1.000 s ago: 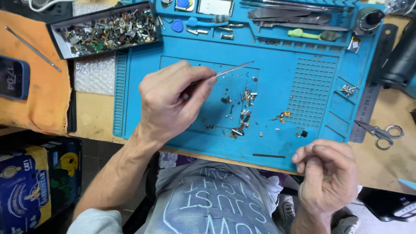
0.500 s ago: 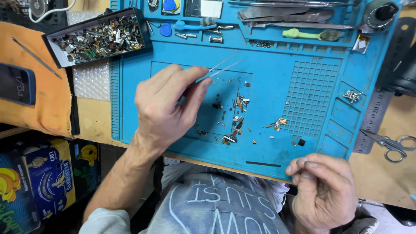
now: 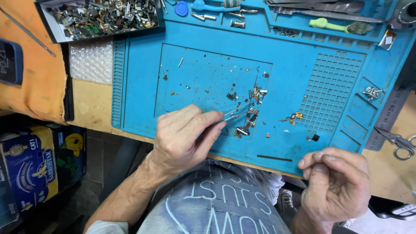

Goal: The person uses tweezers to pick up and sort small electronic components on a blue work mat. They move individual pieces around the mat, occasionally using their right hand to assist in positioning or separating items.

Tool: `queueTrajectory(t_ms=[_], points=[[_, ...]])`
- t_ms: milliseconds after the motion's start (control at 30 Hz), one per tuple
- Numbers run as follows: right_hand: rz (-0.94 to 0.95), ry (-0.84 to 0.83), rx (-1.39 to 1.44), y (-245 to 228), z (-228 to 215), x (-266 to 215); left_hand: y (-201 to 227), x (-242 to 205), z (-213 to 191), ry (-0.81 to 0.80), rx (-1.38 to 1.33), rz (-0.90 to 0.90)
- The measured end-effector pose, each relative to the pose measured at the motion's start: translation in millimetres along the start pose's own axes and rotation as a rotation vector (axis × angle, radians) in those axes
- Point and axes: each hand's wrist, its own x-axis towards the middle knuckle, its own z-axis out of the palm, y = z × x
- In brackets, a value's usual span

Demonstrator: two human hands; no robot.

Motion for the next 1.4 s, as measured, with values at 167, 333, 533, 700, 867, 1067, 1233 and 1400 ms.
queueTrajectory(t_ms=[167,333,533,700,867,1067,1233,1400], points=[[-0.008,0.001,-0.013,-6,3,4,-2,0,10,0.023,0.053,0.021],[-0.027,-0.018,-0.007,-6,4,6,-2,-4,10,0.069,0.077,0.024],[-0.034,-0.026,0.004,-4,3,7,4,-5,11,0.139,0.058,0.028],[-0.007,-0.016,0.009,-9,5,7,6,-6,12,0.107,0.031,-0.161],[-0.003,-0.011,0.007,-11,7,8,6,-4,17,0.082,0.021,-0.155],[-0.003,-0.012,0.013,-10,6,7,9,-2,23,0.08,0.062,-0.089],[-0.002,-0.008,0.018,-8,6,7,8,-4,26,0.093,0.043,-0.057],[-0.007,-0.015,0.004,-9,6,7,10,-3,20,0.15,-0.164,-0.249]])
